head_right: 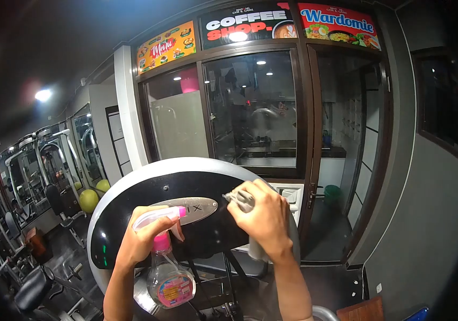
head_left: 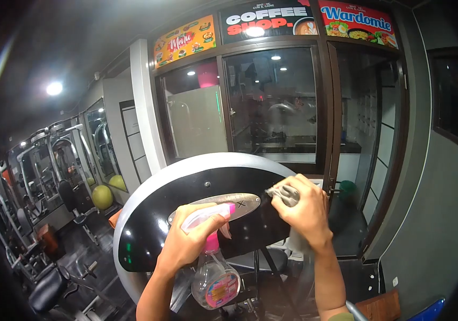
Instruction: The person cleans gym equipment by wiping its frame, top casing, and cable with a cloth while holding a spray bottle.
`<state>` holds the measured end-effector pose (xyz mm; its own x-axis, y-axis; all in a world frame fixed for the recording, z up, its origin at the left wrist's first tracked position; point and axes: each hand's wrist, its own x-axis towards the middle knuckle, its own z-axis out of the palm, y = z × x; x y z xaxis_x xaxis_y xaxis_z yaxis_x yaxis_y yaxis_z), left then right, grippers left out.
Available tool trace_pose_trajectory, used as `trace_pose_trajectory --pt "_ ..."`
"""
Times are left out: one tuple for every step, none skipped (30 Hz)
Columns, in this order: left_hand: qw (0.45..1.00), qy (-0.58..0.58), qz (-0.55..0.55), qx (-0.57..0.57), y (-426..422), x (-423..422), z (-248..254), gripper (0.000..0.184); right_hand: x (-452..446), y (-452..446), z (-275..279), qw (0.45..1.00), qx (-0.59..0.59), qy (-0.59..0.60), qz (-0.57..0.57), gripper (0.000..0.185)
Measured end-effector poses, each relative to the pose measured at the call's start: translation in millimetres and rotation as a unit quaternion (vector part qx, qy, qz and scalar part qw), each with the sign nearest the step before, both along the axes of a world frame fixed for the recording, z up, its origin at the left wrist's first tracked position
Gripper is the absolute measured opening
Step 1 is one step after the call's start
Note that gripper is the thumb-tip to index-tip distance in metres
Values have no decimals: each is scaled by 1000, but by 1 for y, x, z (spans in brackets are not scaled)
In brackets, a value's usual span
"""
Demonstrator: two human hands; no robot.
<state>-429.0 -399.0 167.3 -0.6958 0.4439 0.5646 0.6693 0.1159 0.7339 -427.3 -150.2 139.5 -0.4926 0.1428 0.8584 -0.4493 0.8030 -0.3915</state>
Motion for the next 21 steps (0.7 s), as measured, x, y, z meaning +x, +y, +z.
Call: trace_pose_trajectory --pt "1000 -7 -4 -3 1 0 2 39 -2 -9 3 1000 0 17 -9 15" --pt "1000 -15 -7 -5 1 1 5 39 -4 -17 4 999 1 34 -18 16" --pt "1000 -22 -10 -8 1 2 7 39 -6 -22 4 999 22 41 -6 17" --pt "999 -28 -14 -5 1 5 8 39 -6 -29 4 998 45 49 5 16" --pt "999 -32 -18 -2 2 7 9 40 -5 -30 3 996 57 61 23 16" --pt "999 -34 -22 3 2 7 11 40 -3 -31 3 994 72 75 42 16" --pt "999 -33 -32 -4 1 5 12 38 1 -29 2 996 54 53 47 16" --pt "998 -34 -41 -13 1 -1 12 36 4 -23 2 998 35 30 53 16" --pt "998 -35 -50 -20 -2 -3 13 34 3 -16 -1 999 16 21 37 17" --pt "998 -41 -48 -30 -3 -3 15 35 1 -7 -3 1000 -1 11 22 17" --pt "997 -48 -46 -39 -3 -4 18 36 -1 1 -2 1000 10 -2 -27 17" --pt "996 -56 -45 -49 -3 -4 21 37 0 3 1 999 13 -11 -49 16" --pt "996 -36 -41 -70 -6 -7 24 39 0 0 4 999 14 -2 -50 16" --pt "995 -51 -42 -70 -7 -9 25 39 -2 -5 7 999 15 8 -51 16" --pt "994 -66 -43 -70 -8 -10 26 40 -4 -12 9 999 21 23 -23 16" --pt "993 -81 -45 -70 -9 -11 27 40 -7 -19 10 999 26 38 4 16" --pt "992 -86 -46 -75 -9 -10 27 39 -8 -26 13 997 43 50 32 16" --pt "994 -75 -44 -70 -9 -12 26 40 -7 -30 15 996 56 43 56 17" --pt "995 -63 -41 -63 -8 -14 24 41 -5 -31 17 996 60 28 61 17" --pt "996 -52 -38 -56 -8 -16 23 41 -2 -31 19 996 66 12 67 17" --pt "995 -50 -38 -72 -9 -16 25 42 -1 -27 20 996 59 -4 65 17"
